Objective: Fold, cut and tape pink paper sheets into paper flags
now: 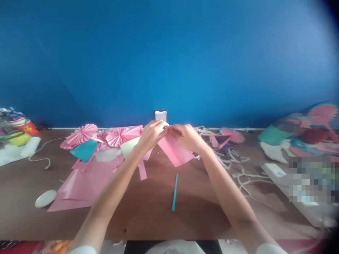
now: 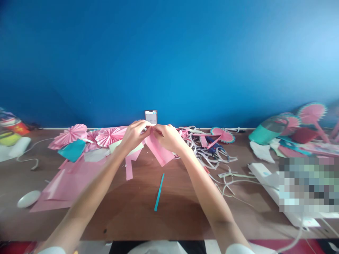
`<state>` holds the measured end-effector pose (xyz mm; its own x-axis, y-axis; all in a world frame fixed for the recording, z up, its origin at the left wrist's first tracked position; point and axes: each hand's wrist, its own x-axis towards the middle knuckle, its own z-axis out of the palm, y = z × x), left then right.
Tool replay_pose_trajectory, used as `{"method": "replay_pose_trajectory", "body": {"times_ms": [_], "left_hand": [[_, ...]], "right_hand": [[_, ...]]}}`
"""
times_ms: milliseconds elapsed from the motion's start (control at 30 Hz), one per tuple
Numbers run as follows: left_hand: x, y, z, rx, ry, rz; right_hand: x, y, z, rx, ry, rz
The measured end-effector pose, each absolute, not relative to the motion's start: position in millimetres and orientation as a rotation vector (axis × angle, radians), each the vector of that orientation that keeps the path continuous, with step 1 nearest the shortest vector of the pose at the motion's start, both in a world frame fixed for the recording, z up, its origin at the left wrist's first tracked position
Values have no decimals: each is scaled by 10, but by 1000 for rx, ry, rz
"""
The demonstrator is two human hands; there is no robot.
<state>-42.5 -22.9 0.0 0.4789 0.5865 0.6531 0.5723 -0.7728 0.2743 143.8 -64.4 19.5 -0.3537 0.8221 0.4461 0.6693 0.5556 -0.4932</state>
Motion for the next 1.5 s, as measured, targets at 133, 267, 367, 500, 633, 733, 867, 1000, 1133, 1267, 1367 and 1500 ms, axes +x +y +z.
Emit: {"method": "replay_pose_trajectory", "body": {"times_ms": [133, 267, 367, 500, 633, 733, 867, 1000, 1133, 1267, 1367, 1500], "left_hand": [[-423, -237, 16, 2676, 1057, 1179], [-420, -244, 33, 2663, 1081, 1170], [-414, -239, 27, 2639, 1076, 1185], [-402, -238, 12, 2563, 1041, 1221], [-399, -234, 0, 2461, 1008, 1247], [-404, -217, 4, 2401, 1001, 1305], [-404, -207, 30, 2367, 952, 1352], [-380, -219, 39, 2405, 849, 1373], [-368, -226, 20, 2410, 841, 1382], [-376, -223, 2, 2408, 921, 1299], [-370, -218, -21, 2476, 976, 1281], [-353, -216, -52, 2559, 1042, 1306]], "right_hand": [[1436, -652, 207, -1204, -2129, 287], [1434, -656, 225, -1224, -2140, 287], [1431, -652, 220, -1229, -2137, 295], [1431, -648, 214, -1217, -2131, 308], [1442, -644, 230, -1217, -2144, 289], [1468, -623, 222, -1205, -2136, 297], [1512, -581, 187, -1195, -2089, 303], [1522, -575, 185, -1189, -2085, 290], [1504, -607, 218, -1233, -2097, 252], [1485, -632, 235, -1282, -2138, 227], [1460, -639, 213, -1294, -2154, 199], [1428, -663, 191, -1263, -2153, 174]]}}
